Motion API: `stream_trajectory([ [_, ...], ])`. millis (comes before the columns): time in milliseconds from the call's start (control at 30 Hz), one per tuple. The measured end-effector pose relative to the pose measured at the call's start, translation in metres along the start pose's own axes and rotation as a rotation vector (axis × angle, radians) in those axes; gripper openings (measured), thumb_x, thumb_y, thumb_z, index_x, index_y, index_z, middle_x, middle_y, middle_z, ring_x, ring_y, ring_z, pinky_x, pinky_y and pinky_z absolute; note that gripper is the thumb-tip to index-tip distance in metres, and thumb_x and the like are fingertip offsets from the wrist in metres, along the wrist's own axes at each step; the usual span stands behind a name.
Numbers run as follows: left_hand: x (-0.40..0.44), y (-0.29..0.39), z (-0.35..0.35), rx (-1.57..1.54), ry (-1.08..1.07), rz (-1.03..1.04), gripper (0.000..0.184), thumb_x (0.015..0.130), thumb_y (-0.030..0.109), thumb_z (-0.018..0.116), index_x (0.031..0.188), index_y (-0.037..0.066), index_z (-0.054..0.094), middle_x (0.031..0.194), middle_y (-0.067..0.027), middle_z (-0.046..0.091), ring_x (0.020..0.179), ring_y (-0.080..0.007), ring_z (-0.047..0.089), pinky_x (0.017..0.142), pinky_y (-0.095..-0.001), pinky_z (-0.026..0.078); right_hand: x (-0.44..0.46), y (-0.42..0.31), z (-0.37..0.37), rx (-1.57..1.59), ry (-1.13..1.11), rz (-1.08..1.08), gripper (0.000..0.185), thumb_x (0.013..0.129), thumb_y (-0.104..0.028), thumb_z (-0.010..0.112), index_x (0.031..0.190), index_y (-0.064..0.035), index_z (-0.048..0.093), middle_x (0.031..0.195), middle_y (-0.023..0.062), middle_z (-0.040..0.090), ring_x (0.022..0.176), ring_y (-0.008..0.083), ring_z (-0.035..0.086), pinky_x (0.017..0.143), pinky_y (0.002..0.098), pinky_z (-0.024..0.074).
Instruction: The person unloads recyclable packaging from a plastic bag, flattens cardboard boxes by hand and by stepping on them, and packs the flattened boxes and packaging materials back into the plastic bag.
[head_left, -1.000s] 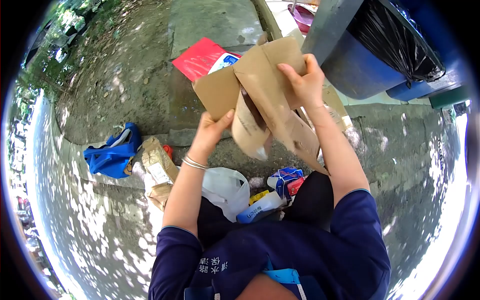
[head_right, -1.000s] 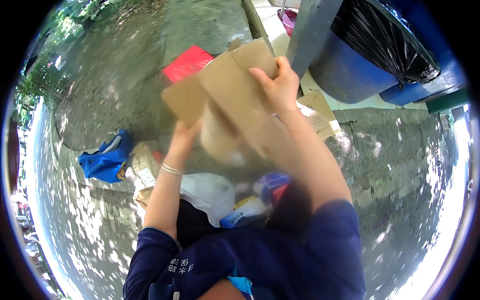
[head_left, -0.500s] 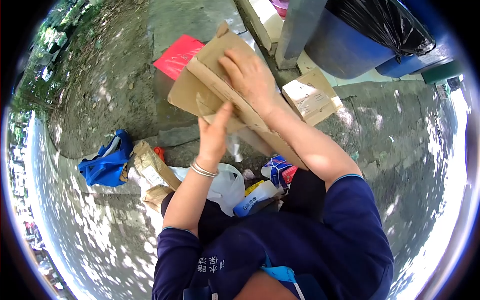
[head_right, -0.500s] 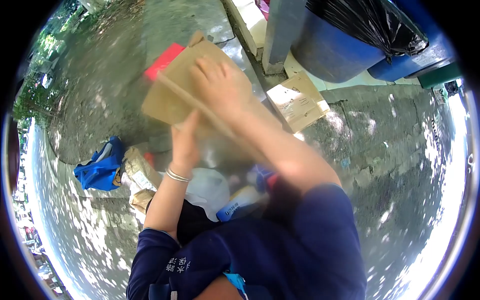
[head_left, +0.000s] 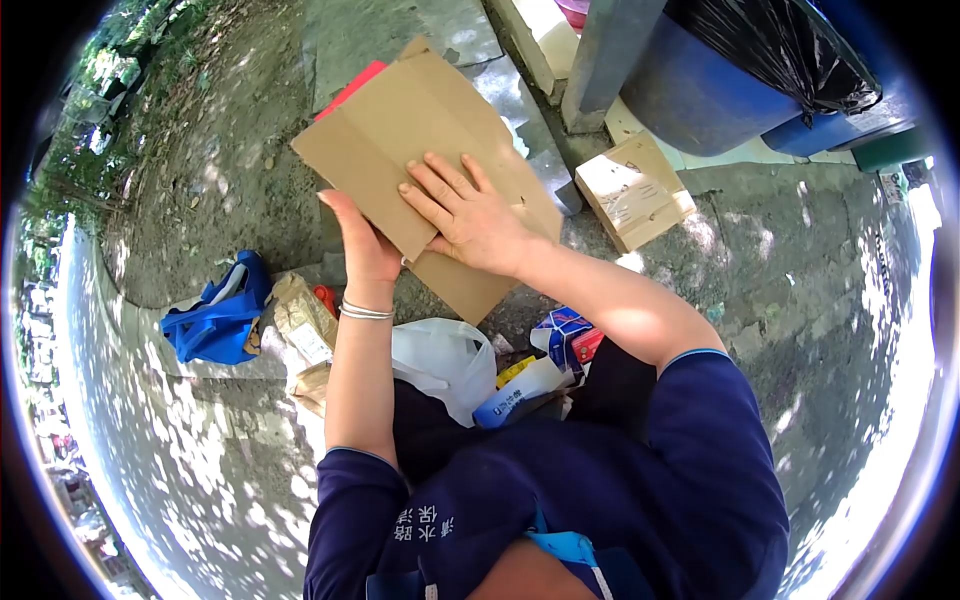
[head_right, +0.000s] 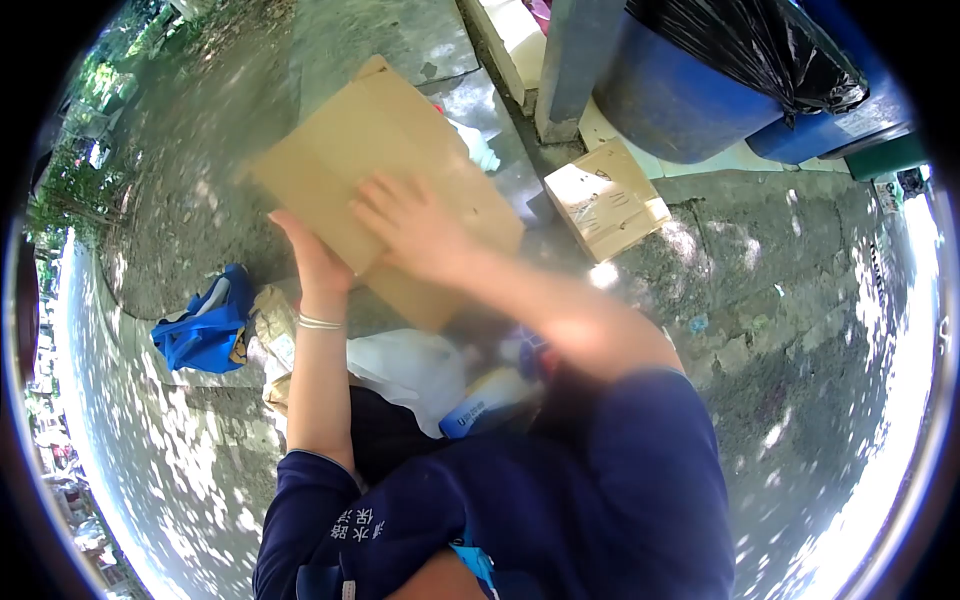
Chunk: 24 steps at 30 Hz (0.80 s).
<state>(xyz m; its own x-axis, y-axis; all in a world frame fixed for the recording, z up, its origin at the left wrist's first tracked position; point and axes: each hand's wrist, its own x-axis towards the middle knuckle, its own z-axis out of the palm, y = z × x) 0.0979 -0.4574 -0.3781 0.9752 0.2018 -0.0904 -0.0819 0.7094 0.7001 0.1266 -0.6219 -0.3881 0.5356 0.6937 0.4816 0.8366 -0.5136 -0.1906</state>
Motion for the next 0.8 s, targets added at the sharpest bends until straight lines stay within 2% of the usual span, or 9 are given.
stream_trajectory([
  [133,0.001,-0.003,-0.005,0.174,0.038,0.015,0.049,0.094,0.032,0.054,0.133,0.004,0.043,0.129,-0.0105,0.052,0.112,-0.0237,0.054,0.094,-0.0383,0.046,0.000,-0.001,0.007,-0.004,-0.007,0.006,0.078,0.075,-0.038,0.069,0.140,-0.0121,0.036,0.148,0.0132,0.030,0.139,0.0308,0.025,0.108,0.0573,0.0220],
  [300,0.032,0.015,-0.056,0.157,0.168,0.027,0.045,0.088,0.018,0.062,0.125,-0.002,0.048,0.119,-0.0157,0.058,0.103,-0.0292,0.061,0.088,-0.0419,0.052,0.012,0.025,-0.046,0.254,0.134,0.263,0.051,0.084,-0.028,0.065,0.127,-0.0049,0.051,0.124,0.0139,0.055,0.119,0.0303,0.050,0.101,0.0424,0.0390],
  [367,0.040,0.031,-0.085,-0.041,0.134,-0.065,0.047,0.088,0.022,0.062,0.126,-0.002,0.048,0.120,-0.0162,0.058,0.104,-0.0303,0.060,0.089,-0.0438,0.051,0.018,0.057,-0.057,0.489,0.715,0.286,0.038,0.084,-0.022,0.064,0.117,-0.0056,0.056,0.099,0.0114,0.064,0.095,0.0235,0.062,0.085,0.0354,0.0468],
  [433,0.025,0.042,-0.079,-0.043,0.148,-0.101,0.051,0.091,0.033,0.056,0.128,-0.001,0.047,0.121,-0.0166,0.058,0.105,-0.0315,0.060,0.091,-0.0445,0.050,0.011,0.086,-0.064,0.969,0.872,0.552,0.030,0.085,-0.018,0.064,0.111,-0.0037,0.059,0.098,0.0089,0.064,0.094,0.0148,0.060,0.078,0.0292,0.0479],
  [500,0.017,0.048,-0.078,-0.406,-0.268,-0.346,0.056,0.093,0.042,0.049,0.131,0.001,0.046,0.122,-0.0167,0.057,0.108,-0.0317,0.059,0.092,-0.0434,0.049,0.001,0.087,-0.063,1.112,0.633,0.737,0.027,0.087,-0.016,0.063,0.110,-0.0034,0.058,0.101,0.0086,0.064,0.096,0.0148,0.059,0.081,0.0298,0.0477],
  [533,0.022,0.043,-0.079,-0.252,-0.135,-0.173,0.055,0.094,0.041,0.048,0.132,0.002,0.045,0.125,-0.0159,0.056,0.111,-0.0308,0.057,0.094,-0.0433,0.048,-0.005,0.082,-0.063,1.237,0.381,0.919,0.024,0.088,-0.014,0.062,0.109,-0.0030,0.057,0.104,0.0084,0.064,0.098,0.0149,0.059,0.085,0.0305,0.0476],
  [600,0.033,0.034,-0.079,0.160,0.210,0.093,0.051,0.096,0.037,0.046,0.135,0.004,0.043,0.130,-0.0142,0.053,0.117,-0.0292,0.053,0.098,-0.0431,0.046,-0.003,0.058,-0.049,1.178,0.297,0.713,0.039,0.086,-0.023,0.066,0.117,-0.0015,0.054,0.108,0.0090,0.061,0.098,0.0159,0.058,0.084,0.0310,0.0468],
  [733,0.037,0.018,-0.078,0.196,0.051,0.233,0.052,0.096,0.033,0.048,0.137,0.002,0.039,0.132,-0.0144,0.051,0.118,-0.0284,0.053,0.099,-0.0427,0.046,0.010,0.010,-0.071,0.934,0.519,0.380,0.057,0.081,-0.025,0.071,0.128,-0.0024,0.047,0.124,0.0136,0.052,0.109,0.0249,0.055,0.091,0.0347,0.0446],
  [800,0.027,0.026,-0.068,-0.312,-0.256,-0.158,0.058,0.095,0.039,0.045,0.138,0.002,0.037,0.133,-0.0162,0.050,0.118,-0.0313,0.052,0.100,-0.0451,0.044,0.008,0.006,-0.079,0.542,0.442,0.285,0.062,0.078,-0.025,0.072,0.129,-0.0027,0.046,0.126,0.0159,0.050,0.110,0.0285,0.053,0.092,0.0358,0.0438],
])
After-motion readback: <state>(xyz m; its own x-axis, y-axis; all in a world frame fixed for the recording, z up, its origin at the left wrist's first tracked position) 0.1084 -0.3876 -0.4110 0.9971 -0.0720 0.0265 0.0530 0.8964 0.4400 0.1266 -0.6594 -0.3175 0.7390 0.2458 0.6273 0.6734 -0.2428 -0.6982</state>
